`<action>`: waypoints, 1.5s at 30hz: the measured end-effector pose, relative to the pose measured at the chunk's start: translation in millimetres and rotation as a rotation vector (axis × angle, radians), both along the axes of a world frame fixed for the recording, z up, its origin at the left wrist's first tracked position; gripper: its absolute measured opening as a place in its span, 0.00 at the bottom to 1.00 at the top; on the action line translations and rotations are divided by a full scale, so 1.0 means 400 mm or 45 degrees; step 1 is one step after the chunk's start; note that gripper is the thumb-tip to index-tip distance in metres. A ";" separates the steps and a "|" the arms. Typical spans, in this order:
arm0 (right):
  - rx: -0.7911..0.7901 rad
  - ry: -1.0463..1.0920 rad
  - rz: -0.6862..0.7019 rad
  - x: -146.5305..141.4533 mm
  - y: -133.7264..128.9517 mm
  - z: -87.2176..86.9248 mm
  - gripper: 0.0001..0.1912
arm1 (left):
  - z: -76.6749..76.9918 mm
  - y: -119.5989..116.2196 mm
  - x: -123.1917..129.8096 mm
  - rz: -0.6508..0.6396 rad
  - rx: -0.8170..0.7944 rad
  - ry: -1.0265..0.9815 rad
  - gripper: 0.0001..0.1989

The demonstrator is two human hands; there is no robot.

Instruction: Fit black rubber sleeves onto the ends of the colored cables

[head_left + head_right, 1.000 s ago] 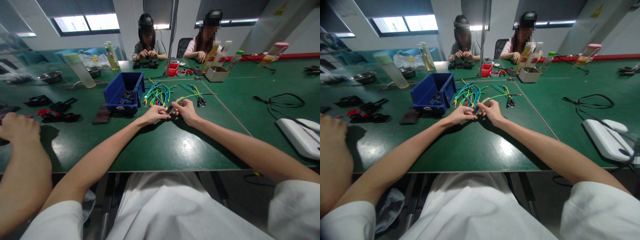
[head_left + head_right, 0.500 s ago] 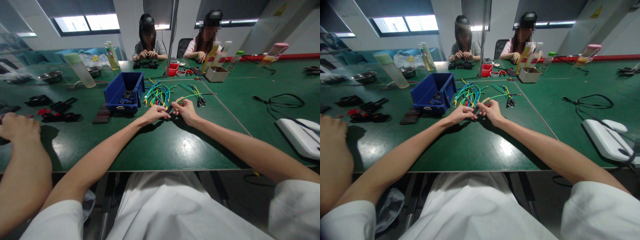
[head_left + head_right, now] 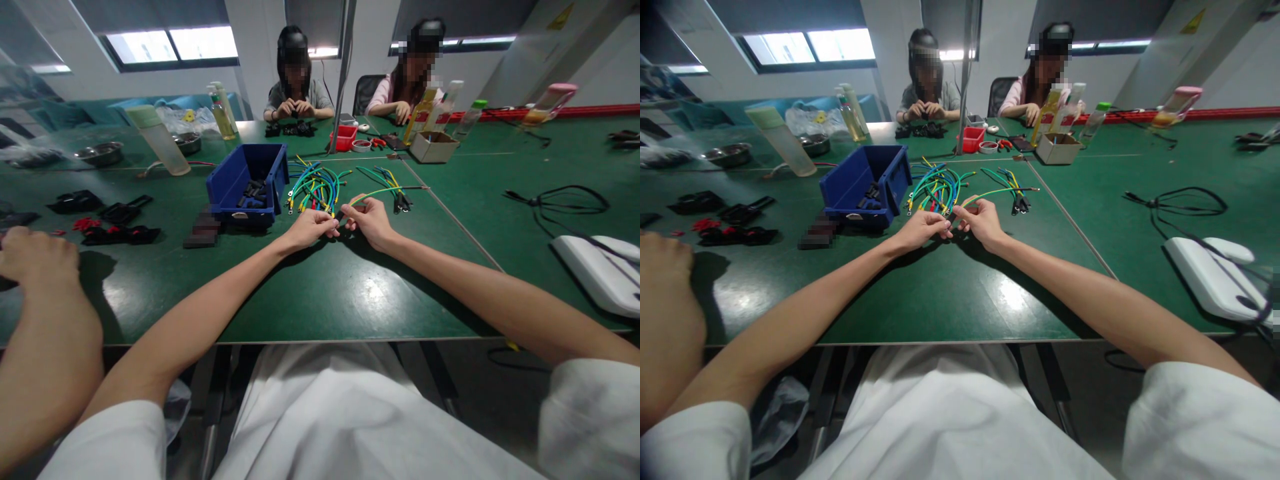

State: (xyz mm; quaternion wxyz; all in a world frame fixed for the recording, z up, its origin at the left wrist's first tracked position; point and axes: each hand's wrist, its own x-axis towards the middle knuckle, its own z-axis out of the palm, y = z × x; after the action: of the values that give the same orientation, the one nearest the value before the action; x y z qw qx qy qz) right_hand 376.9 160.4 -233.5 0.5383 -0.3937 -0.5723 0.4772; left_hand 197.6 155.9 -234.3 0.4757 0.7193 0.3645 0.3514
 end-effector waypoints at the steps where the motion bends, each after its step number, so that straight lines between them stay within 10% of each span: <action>1: -0.002 0.005 0.003 0.000 0.000 0.000 0.23 | -0.001 -0.001 0.000 0.002 0.012 -0.012 0.13; 26: 0.145 -0.244 0.084 -0.003 -0.032 0.017 0.25 | 0.001 -0.031 -0.005 0.483 1.154 0.647 0.08; 45: 0.289 -0.428 0.128 -0.003 -0.024 -0.008 0.22 | 0.023 -0.038 -0.006 0.374 1.644 1.133 0.15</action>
State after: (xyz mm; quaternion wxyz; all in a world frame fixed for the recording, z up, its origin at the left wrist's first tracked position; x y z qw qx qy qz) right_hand 375.6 150.7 -236.9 0.4517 -0.3754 -0.7231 0.3636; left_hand 195.4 140.8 -225.1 -0.2763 0.8701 0.3357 0.2321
